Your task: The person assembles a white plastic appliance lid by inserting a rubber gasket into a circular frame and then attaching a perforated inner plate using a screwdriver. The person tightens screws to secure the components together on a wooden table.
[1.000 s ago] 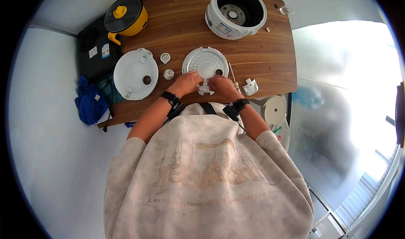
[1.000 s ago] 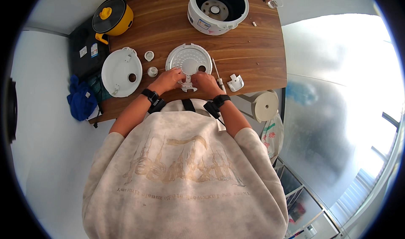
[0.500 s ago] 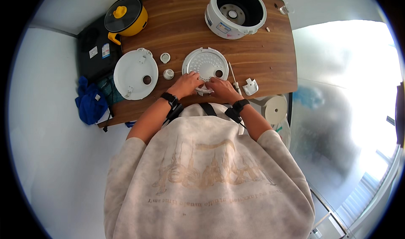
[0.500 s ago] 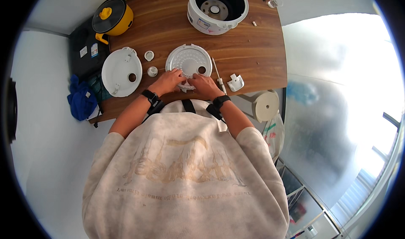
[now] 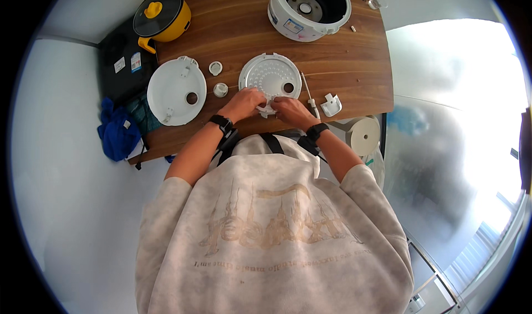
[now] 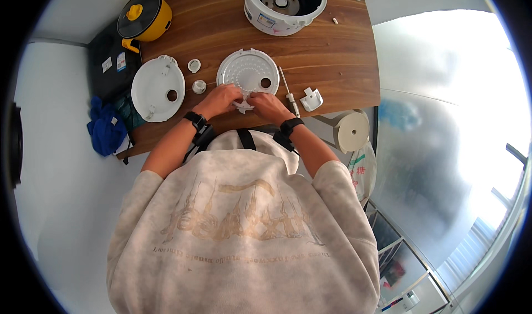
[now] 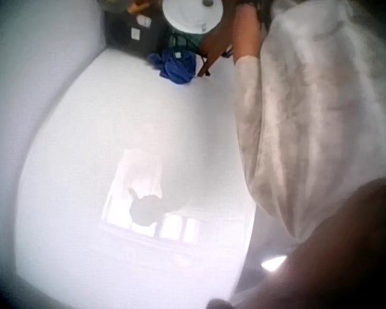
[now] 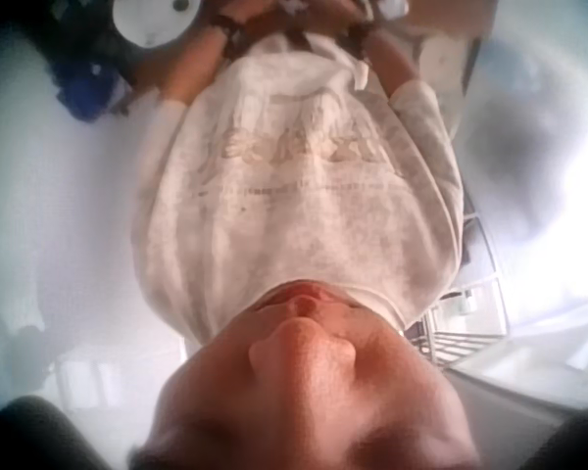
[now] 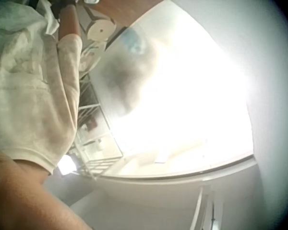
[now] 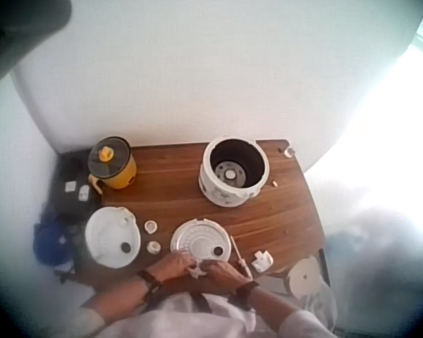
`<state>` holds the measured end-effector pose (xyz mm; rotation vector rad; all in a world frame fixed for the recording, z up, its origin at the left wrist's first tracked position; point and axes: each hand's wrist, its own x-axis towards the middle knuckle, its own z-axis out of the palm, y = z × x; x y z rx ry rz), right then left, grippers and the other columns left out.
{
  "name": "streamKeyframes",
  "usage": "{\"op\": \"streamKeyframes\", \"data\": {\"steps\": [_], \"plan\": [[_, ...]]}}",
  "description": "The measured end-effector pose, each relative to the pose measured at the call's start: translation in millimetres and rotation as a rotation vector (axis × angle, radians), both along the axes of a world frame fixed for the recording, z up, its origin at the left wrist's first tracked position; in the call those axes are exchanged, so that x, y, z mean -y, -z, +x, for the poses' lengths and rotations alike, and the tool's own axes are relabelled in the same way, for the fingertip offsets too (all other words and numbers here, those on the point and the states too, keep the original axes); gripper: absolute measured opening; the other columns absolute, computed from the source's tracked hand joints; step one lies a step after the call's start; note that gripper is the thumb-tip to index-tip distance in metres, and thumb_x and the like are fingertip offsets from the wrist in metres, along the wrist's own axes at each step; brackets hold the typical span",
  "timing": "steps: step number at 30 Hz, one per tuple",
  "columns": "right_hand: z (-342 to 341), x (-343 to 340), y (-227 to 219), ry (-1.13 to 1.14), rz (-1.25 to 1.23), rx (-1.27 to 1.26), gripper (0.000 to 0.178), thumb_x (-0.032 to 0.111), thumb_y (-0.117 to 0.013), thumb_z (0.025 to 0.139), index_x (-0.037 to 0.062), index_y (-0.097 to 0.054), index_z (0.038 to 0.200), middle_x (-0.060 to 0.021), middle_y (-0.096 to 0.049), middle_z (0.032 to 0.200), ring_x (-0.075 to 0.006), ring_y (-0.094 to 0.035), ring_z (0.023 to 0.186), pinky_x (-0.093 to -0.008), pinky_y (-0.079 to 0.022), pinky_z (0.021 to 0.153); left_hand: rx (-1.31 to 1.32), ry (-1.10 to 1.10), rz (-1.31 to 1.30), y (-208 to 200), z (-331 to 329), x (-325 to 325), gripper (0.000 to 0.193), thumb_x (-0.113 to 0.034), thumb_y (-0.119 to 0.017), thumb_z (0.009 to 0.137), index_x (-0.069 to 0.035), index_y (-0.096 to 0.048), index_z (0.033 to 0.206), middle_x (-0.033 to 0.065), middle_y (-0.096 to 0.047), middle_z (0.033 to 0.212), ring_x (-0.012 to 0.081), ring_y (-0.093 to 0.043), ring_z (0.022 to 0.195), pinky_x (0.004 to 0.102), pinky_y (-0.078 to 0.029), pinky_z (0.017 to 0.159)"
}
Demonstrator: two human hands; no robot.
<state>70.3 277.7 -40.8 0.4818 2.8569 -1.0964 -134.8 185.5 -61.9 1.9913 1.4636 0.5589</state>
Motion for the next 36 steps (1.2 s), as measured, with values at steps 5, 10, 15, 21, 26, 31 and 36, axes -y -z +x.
{"op": "streamKeyframes", "data": {"steps": [5,10,15,21,26,31,36], "plan": [[3,-2,5,-0.018,-0.003,0.011,0.008,0.004,-0.064,0.075,0.0014,-0.061,0.082,-0.0147,-0.062,0.091,-0.0360,-0.063,0.090,-0.0456,-0.052,0.078,0.026,-0.048,0.014,-1,1,2,0.017,-0.002,-0.073,0.066,-0.009,-0.066,0.080,0.0062,-0.065,0.083,0.0293,-0.061,0.091,0.0415,-0.050,0.081],[4,-10,10,-0.023,-0.107,0.025,0.006,0.004,-0.064,0.078,0.0023,-0.062,0.083,-0.0149,-0.063,0.090,-0.0367,-0.063,0.089,-0.0442,-0.052,0.078,0.049,-0.093,-0.033,1,2,2,0.017,-0.002,-0.074,0.064,-0.008,-0.068,0.078,0.0078,-0.066,0.084,0.0305,-0.063,0.091,0.0414,-0.051,0.080],[-1,-9,22,0.014,-0.046,0.077,0.008,0.006,-0.065,0.079,0.0041,-0.062,0.086,-0.0141,-0.063,0.093,-0.0362,-0.064,0.090,-0.0447,-0.052,0.076,0.038,-0.111,-0.080,4,5,-3,0.015,0.001,-0.073,0.060,-0.006,-0.067,0.072,0.0102,-0.067,0.081,0.0316,-0.065,0.085,0.0419,-0.053,0.075],[-4,8,9,0.128,0.140,0.234,0.020,0.014,-0.068,0.082,0.0063,-0.058,0.098,-0.0129,-0.060,0.100,-0.0344,-0.065,0.093,-0.0453,-0.053,0.074,0.061,-0.101,-0.071,8,5,-7,0.017,0.002,-0.075,0.058,-0.004,-0.066,0.072,0.0117,-0.067,0.078,0.0321,-0.065,0.084,0.0423,-0.053,0.072],[-1,11,13,0.168,0.170,0.224,0.021,0.016,-0.068,0.082,0.0065,-0.057,0.097,-0.0135,-0.060,0.099,-0.0338,-0.065,0.091,-0.0451,-0.053,0.073,0.106,-0.127,-0.142,10,6,-8,0.017,0.002,-0.076,0.059,-0.004,-0.066,0.071,0.0117,-0.067,0.078,0.0325,-0.065,0.083,0.0425,-0.052,0.073],[5,3,14,0.148,0.110,0.113,0.018,0.016,-0.067,0.083,0.0064,-0.057,0.095,-0.0133,-0.060,0.095,-0.0345,-0.065,0.089,-0.0453,-0.052,0.073,0.101,-0.083,-0.173,8,3,-9,0.020,0.001,-0.077,0.061,-0.005,-0.067,0.076,0.0103,-0.066,0.082,0.0322,-0.062,0.089,0.0421,-0.051,0.077],[6,1,10,0.180,0.018,0.109,0.015,0.017,-0.067,0.084,0.0069,-0.059,0.092,-0.0125,-0.062,0.093,-0.0347,-0.064,0.088,-0.0446,-0.052,0.073,0.064,-0.060,-0.149,4,3,-5,0.020,-0.002,-0.075,0.066,-0.005,-0.066,0.083,0.0097,-0.066,0.084,0.0313,-0.061,0.092,0.0416,-0.051,0.079]]}}
